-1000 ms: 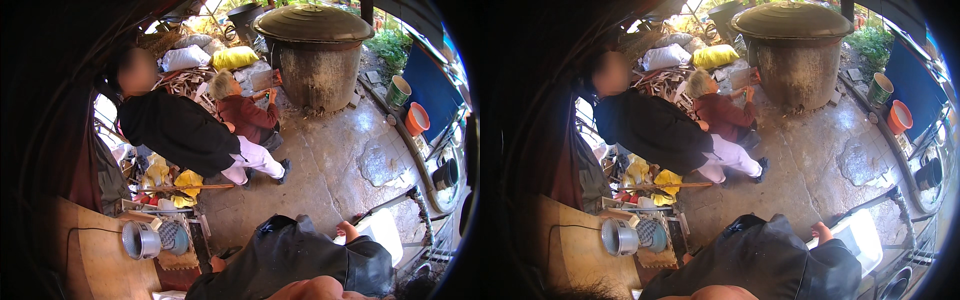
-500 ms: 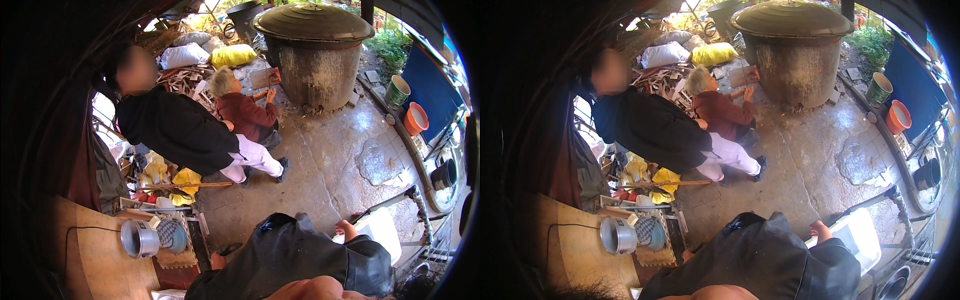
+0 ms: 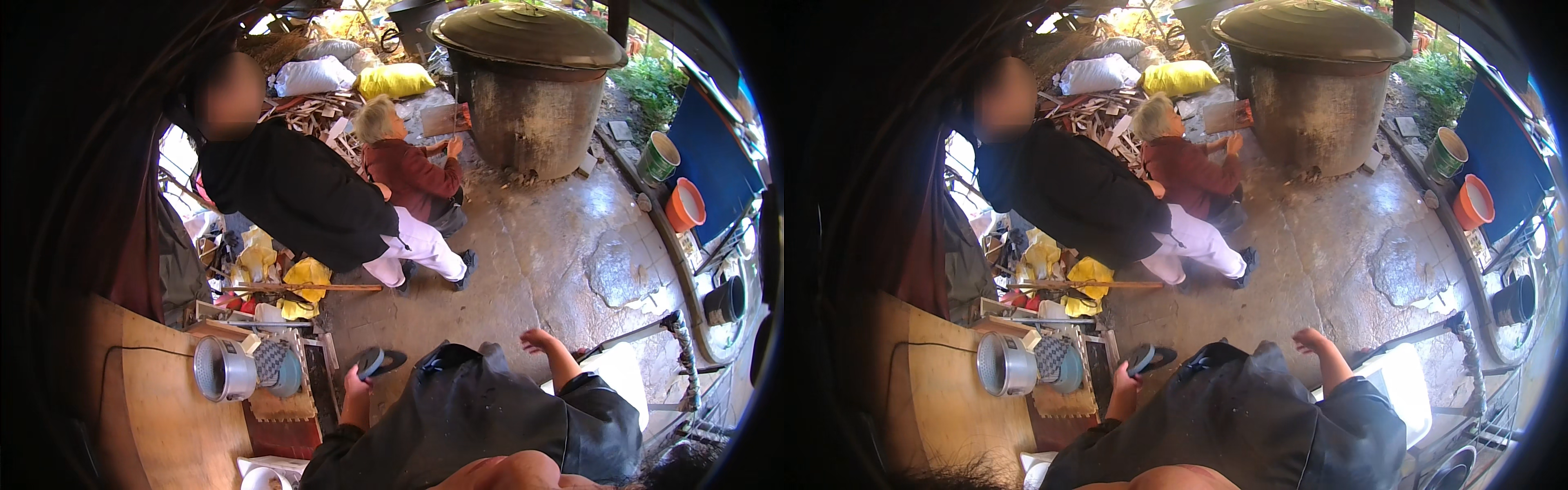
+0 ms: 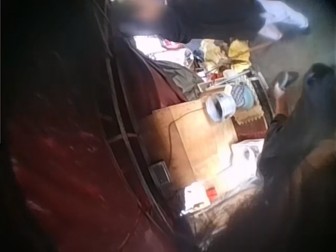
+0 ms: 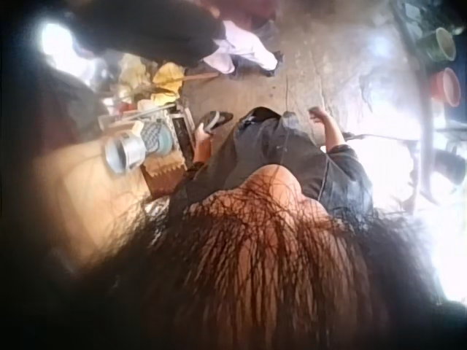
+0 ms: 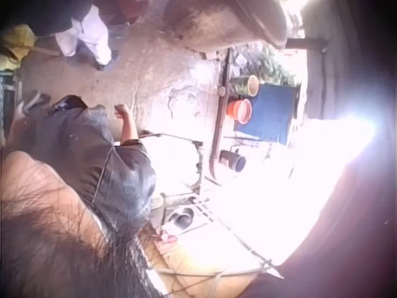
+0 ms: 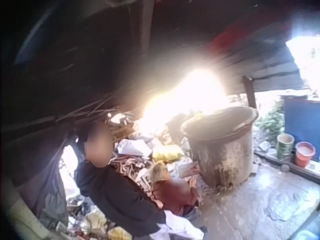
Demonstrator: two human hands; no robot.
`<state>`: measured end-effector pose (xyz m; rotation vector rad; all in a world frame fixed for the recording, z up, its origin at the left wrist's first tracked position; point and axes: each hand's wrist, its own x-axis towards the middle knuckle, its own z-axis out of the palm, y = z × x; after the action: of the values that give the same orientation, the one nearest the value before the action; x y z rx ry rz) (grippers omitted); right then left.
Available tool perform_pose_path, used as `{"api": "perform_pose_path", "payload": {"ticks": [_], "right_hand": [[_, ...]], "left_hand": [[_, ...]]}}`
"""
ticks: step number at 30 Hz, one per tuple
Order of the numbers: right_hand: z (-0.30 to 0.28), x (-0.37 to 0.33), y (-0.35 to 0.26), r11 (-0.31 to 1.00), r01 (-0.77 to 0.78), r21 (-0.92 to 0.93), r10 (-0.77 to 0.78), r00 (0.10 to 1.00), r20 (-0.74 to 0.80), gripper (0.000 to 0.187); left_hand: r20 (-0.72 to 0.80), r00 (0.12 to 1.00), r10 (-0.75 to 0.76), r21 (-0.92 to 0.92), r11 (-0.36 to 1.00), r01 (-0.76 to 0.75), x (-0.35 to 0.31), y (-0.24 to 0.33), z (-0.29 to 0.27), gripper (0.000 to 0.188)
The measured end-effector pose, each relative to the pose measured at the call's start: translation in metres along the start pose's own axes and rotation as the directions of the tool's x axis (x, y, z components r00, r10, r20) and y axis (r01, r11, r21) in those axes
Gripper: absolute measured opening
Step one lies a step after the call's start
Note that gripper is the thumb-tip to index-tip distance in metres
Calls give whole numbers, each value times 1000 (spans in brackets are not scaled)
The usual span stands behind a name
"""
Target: The person assembles a cylindrical machine by placing a white plastic funnel into a metal drum, inserting a metal rod, and securing a lid. They then place a metal disc into the drum and adjust components inside.
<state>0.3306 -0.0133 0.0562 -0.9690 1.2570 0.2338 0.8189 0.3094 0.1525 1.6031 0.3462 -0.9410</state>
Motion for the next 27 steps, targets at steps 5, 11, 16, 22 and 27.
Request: {"api": "perform_pose_path", "payload": {"ticks": [5, 11, 16, 22, 27], "right_hand": [[70, -59, -140, 940, 286, 188, -340, 841, 421, 46], [141, -96, -185, 816, -98, 569, -428, 559, 710, 52], [165, -91, -175, 771, 41, 636, -428, 773, 469, 40], [202, -88, -189, 810, 131, 571, -428, 798, 425, 37], [195, -40, -189, 832, 224, 508, -354, 919, 175, 19]], "left_hand": [[160, 969, -187, -337, 913, 231, -27, 41, 100, 22], [416, 906, -80, -254, 946, 200, -67, 40, 157, 24], [506, 861, -45, -299, 928, 224, -77, 29, 138, 29], [488, 872, 34, -411, 891, 195, -74, 26, 92, 48], [317, 654, 687, 57, 675, -736, -11, -5, -22, 54]]}}
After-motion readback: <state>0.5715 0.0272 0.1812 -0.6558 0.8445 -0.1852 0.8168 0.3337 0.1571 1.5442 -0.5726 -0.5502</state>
